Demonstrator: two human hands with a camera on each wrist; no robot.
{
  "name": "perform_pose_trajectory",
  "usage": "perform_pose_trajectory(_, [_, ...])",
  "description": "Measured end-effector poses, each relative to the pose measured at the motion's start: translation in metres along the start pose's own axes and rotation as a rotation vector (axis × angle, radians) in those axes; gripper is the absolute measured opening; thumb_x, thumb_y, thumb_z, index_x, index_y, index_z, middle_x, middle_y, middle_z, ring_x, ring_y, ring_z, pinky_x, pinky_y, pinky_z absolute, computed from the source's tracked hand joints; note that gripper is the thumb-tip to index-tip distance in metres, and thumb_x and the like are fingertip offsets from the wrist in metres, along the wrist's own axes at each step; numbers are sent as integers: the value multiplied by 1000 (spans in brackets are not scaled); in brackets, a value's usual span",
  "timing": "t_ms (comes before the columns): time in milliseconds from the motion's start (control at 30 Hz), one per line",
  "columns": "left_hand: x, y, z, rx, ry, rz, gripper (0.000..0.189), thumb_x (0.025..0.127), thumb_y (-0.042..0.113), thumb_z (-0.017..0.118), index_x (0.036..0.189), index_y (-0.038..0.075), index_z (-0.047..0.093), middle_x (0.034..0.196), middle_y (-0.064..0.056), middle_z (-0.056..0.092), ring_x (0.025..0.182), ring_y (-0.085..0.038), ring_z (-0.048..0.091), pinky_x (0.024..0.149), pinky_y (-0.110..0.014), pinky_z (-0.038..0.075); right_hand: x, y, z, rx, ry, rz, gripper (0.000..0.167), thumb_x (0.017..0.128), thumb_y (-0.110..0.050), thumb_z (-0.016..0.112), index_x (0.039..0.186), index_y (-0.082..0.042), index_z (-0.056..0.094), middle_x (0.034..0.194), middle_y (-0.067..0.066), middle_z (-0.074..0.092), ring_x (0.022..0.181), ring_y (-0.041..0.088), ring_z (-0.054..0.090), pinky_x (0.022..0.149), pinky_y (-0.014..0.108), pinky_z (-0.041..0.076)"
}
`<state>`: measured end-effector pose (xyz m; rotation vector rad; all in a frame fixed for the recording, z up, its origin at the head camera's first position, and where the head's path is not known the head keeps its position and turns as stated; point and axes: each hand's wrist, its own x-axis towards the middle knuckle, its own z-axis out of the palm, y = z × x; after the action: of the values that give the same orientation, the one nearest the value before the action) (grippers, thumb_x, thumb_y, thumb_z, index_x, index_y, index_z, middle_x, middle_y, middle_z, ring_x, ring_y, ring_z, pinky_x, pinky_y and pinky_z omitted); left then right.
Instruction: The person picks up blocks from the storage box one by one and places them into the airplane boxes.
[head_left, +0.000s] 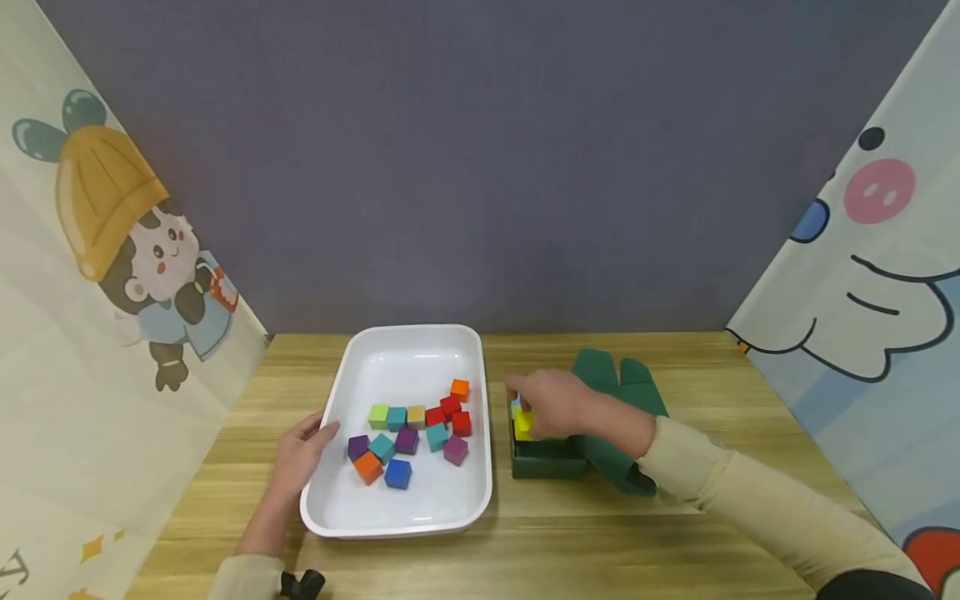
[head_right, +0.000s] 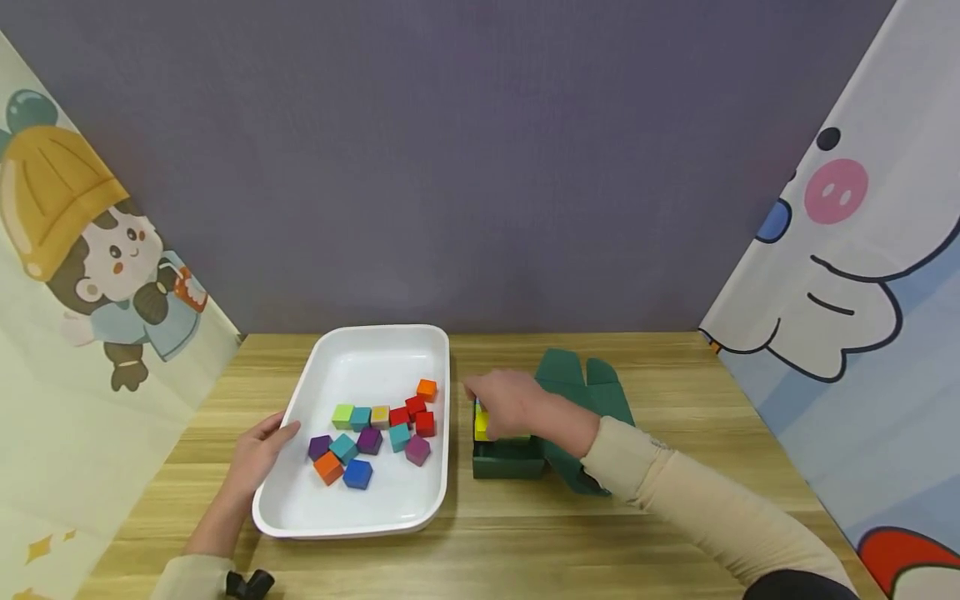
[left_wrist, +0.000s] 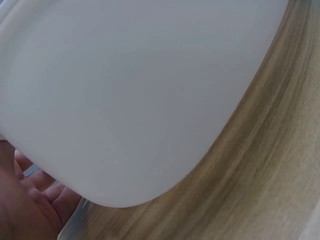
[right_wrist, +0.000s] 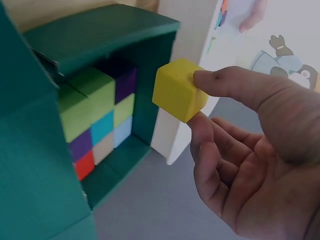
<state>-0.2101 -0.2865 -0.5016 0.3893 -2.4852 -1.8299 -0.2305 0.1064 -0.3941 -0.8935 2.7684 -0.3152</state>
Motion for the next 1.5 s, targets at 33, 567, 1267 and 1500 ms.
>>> perform_pose_trajectory(33, [0,0,0,4,2,-1,49,97,21,59,139,-3,48,134,-28,52,110,-31,59,77,-23,54,-1,1,2,0,-7,7,46,72,-12,85,109,-15,57,89,-1,65,72,14,57,56,28,49])
perform_pose_trajectory(567, [0,-1,1,-14,18,-4,48,97,19,59,138,-4,50,131,-29,54,105,-25,61,75,-20,54,4,5,35,39,25,54,66,70,-10,86,122,-11,46,84,-2,66,63,12,57,48,27,47])
perform_pose_trajectory(1267, [1,1,-1,-7,-2,-12,52,97,25,60,140,-1,48,135,-26,52,110,-27,59,79,-23,54,7,17,56,-14,99,-23,36,67,-7,83,86,-17,53,78,-9,58,71,11,50,48,25,43])
perform_pose_trajectory(1500, [2,-1,-1,-14,-1,-17,52,97,25,60,140,-1,48,136,-26,51,108,-25,60,78,-23,54,9,18,59,-34,122,-65,33,66,-8,83,79,-19,55,70,-12,52,64,9,46,46,24,41])
